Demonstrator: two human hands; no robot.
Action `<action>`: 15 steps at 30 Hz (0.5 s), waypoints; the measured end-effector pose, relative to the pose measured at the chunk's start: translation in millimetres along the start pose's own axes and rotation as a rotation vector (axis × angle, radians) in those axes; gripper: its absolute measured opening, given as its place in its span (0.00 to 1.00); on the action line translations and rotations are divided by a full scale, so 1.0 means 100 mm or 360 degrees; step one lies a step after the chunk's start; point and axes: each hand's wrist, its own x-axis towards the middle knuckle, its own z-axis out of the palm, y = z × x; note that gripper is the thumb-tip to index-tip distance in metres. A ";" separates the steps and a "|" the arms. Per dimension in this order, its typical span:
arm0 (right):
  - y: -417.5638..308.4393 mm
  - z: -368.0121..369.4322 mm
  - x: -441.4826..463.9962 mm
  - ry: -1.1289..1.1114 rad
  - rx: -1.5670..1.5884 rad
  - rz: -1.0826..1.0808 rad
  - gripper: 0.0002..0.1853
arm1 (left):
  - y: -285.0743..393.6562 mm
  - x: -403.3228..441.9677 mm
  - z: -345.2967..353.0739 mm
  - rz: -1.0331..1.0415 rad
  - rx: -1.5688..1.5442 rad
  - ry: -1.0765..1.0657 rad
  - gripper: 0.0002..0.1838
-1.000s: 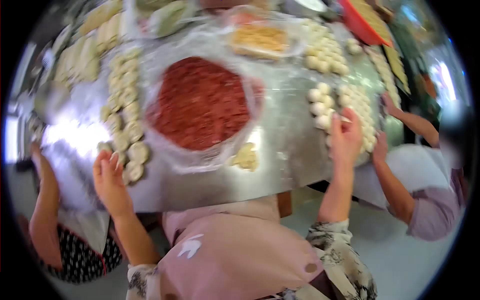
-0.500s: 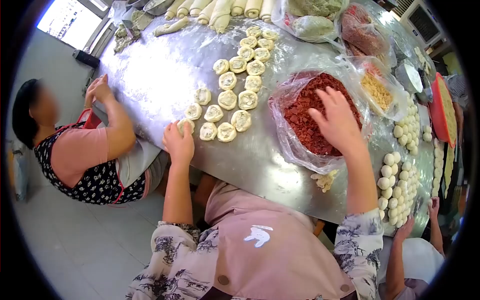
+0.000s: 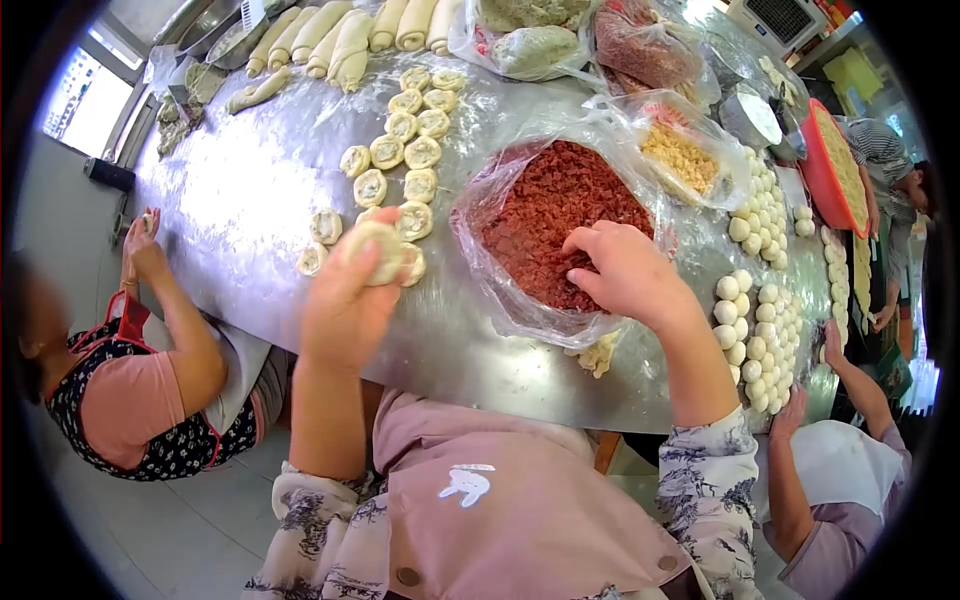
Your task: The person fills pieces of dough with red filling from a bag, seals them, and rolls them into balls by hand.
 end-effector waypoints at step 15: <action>0.08 -0.24 -0.05 0.0680 0.0929 0.0175 0.12 | -1.02 0.74 1.16 -0.0780 -0.0444 0.0038 0.15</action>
